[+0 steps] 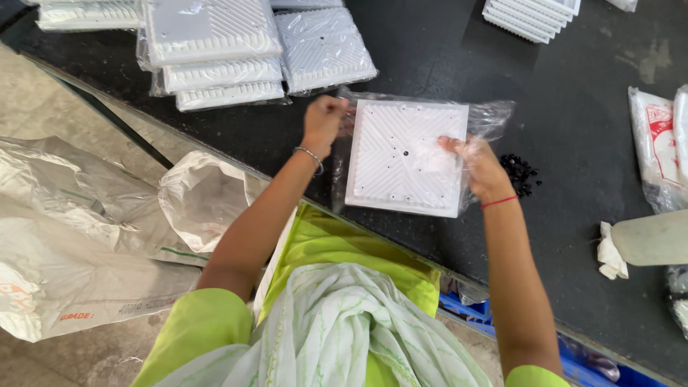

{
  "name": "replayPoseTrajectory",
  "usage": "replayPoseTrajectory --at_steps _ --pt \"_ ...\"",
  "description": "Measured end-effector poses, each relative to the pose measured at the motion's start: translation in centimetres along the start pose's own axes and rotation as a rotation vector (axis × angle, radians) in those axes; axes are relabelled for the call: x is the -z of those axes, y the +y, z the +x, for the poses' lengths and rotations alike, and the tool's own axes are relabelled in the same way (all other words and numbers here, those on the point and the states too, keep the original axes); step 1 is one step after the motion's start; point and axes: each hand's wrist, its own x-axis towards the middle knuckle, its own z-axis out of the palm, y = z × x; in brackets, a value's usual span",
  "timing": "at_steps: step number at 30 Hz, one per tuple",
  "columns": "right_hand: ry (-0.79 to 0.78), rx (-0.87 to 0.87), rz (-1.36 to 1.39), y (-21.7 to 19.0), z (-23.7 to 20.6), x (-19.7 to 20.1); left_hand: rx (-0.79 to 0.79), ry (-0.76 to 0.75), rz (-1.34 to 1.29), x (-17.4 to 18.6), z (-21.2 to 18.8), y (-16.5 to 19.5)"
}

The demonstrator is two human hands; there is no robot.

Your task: The person sits at a factory workbench assembling white square plastic panels. They pick small black plastic parts from a pile on the table, press them into holes in each panel, stack the finished panels, and wrap some panels in clear plastic film before adding them to the stack.

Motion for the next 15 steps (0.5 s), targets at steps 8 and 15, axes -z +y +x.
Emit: replayPoseTrajectory --at_steps 8,15 --pt "0.080 -0.017 0.118 3.2 -0.7 3.5 -0.336 0.313 0.710 8.8 -0.2 2.7" --pt "0.076 -0.062 0.231 5.2 -0.3 3.6 -0.079 -0.091 0.688 7.1 -5.4 3.3"
